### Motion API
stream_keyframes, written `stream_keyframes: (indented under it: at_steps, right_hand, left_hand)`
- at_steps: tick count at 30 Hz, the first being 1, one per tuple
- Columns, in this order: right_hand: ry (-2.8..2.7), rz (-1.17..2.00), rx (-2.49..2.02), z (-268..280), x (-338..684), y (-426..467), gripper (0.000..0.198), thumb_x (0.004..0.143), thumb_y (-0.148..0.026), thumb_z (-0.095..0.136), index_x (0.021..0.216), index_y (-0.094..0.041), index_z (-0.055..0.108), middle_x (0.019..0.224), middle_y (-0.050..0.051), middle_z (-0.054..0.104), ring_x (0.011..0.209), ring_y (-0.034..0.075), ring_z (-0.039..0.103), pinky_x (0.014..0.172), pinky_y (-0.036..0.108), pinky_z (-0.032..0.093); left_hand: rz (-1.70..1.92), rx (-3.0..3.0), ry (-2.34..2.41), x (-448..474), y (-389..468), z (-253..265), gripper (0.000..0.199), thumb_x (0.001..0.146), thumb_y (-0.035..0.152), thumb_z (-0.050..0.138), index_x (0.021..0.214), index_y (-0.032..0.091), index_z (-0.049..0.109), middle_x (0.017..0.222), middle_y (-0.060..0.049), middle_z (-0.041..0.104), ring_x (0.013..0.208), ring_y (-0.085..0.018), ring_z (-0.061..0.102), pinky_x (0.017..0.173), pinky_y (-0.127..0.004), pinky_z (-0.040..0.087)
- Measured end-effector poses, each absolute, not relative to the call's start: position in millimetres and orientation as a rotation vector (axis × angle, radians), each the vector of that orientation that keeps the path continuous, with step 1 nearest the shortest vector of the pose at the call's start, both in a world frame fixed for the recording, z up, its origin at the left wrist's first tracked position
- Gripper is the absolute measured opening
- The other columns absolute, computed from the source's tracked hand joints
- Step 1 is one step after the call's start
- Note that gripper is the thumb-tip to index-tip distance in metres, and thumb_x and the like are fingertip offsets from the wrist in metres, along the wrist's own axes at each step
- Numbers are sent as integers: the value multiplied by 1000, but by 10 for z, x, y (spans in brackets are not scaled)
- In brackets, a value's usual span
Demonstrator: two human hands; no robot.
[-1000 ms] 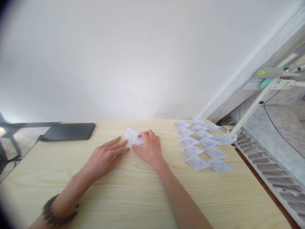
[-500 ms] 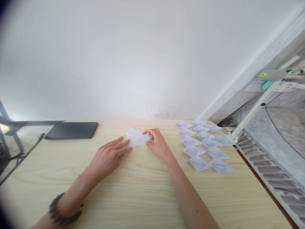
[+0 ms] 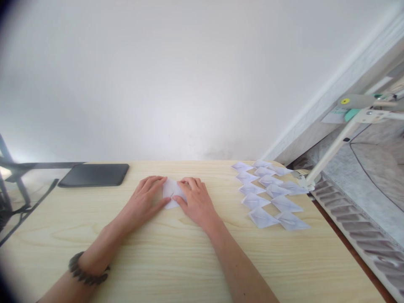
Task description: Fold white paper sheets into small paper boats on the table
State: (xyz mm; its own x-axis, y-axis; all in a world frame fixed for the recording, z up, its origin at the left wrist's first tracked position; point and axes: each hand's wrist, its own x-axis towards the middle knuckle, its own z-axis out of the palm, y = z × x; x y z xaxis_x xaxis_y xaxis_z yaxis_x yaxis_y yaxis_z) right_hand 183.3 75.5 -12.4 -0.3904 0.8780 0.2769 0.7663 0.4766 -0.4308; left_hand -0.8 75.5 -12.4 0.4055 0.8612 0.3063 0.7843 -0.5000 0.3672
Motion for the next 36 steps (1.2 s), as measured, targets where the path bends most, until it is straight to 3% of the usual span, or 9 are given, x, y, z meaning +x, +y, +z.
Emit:
stream_keyframes:
  at_steps: [3,9,18,23,30,36]
  right_hand:
    - [-2276,363,-1315,-130,1863,768,39,81,-34,49,119,-26,47,110,5,52,102,20,43,90,36,37]
    - [-2285,334,-1292,-124,1869,754,35,83,-28,48,118,-31,48,116,3,49,108,20,40,90,37,34]
    - [-2256,284,-1361,-138,1870,761,36,81,-32,51,117,-30,49,109,5,51,103,20,43,88,38,33]
    - [-2201,227,-1465,-157,1863,769,34,79,-38,51,110,-23,54,112,7,49,104,23,42,87,40,34]
    - [-2227,265,-1365,-170,1837,774,29,82,-32,50,109,-24,54,109,4,52,101,20,45,86,36,34]
    - [-2228,241,-1300,-165,1837,768,26,81,-30,52,106,-24,55,104,3,54,98,19,46,87,35,33]
  left_hand:
    - [622,2514,1426,-30,761,-123,44,83,34,43,124,19,40,121,-10,44,116,-25,33,96,-45,31]
    - [672,2439,1446,-56,760,-129,43,84,30,43,125,21,40,110,-10,46,107,-24,40,92,-42,36]
    - [641,2506,1407,-59,779,-143,43,84,28,42,127,23,37,124,-9,39,118,-25,30,97,-44,31]
    - [585,2544,1385,-72,790,-147,36,85,29,41,118,18,46,115,-9,46,114,-25,32,97,-44,31]
    - [581,2511,1399,-80,759,-129,41,84,31,41,124,20,42,109,-9,44,105,-24,36,93,-42,34]
    - [660,2457,1356,-61,757,-103,35,83,27,43,117,21,46,108,-9,45,105,-24,37,92,-43,34]
